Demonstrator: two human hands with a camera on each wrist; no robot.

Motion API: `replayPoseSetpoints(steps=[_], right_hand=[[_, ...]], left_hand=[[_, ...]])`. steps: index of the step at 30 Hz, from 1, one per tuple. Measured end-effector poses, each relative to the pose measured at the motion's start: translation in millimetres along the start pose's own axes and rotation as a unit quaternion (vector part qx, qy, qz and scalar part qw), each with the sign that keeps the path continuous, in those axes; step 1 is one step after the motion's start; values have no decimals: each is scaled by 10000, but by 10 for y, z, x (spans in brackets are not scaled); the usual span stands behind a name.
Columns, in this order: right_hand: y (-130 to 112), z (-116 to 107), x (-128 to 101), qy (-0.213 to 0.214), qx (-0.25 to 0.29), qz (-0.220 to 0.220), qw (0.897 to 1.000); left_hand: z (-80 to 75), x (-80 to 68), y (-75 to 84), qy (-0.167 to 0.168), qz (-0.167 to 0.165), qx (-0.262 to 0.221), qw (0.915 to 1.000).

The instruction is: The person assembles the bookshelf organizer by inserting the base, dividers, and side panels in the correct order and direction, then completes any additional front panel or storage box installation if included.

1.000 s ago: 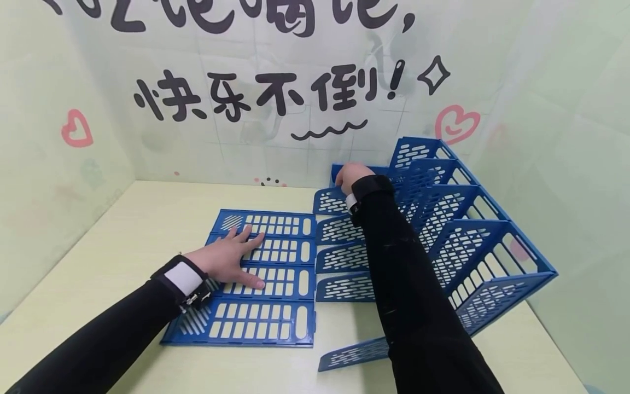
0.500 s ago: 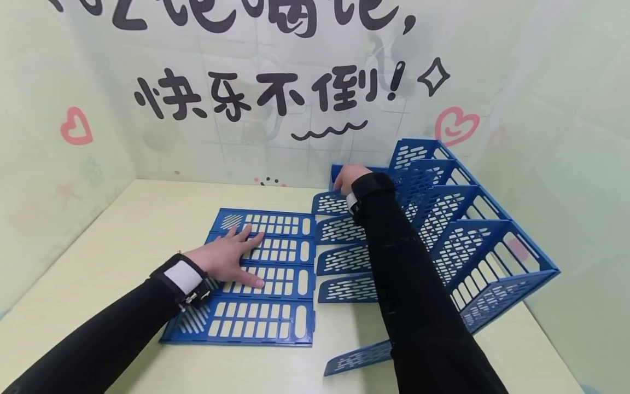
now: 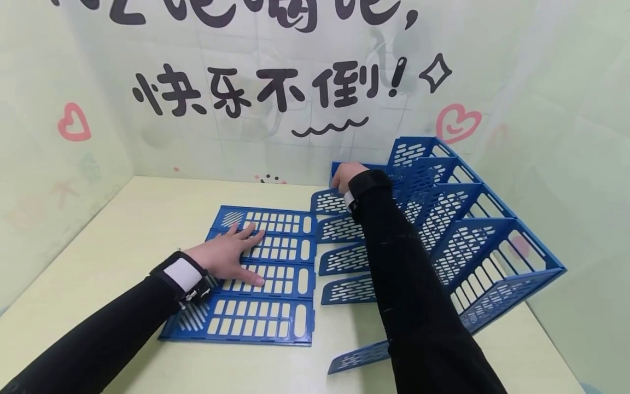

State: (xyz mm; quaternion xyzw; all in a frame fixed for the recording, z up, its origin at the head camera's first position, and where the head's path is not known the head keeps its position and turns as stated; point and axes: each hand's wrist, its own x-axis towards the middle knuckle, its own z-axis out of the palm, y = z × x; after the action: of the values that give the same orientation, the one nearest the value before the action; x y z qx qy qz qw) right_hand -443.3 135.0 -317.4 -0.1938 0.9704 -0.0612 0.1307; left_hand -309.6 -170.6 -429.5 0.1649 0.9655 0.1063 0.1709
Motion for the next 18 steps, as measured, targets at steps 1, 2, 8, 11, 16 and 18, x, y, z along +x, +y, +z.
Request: replayPoseSetpoints(steps=[1, 2, 8, 11, 16, 18], right_hand=[[-17, 10, 8, 54, -8, -35, 10000], [-40, 21, 15, 119, -12, -85, 9999], [-155, 92, 72, 320, 75, 11, 9995], [-122, 128, 105, 277, 119, 102, 9995], [-129, 59, -35, 632, -145, -256, 9976], [-184, -12, -135, 779, -263, -484, 9954]], left_hand=[[-2, 8, 0, 4, 22, 29, 10000], [-3, 17, -1, 1, 43, 54, 10000], [-11, 48, 0, -38, 64, 46, 10000], [15, 46, 15, -37, 48, 2, 10000], [57, 44, 31, -56, 118, -69, 9999], [51, 37, 24, -32, 132, -70, 9999]])
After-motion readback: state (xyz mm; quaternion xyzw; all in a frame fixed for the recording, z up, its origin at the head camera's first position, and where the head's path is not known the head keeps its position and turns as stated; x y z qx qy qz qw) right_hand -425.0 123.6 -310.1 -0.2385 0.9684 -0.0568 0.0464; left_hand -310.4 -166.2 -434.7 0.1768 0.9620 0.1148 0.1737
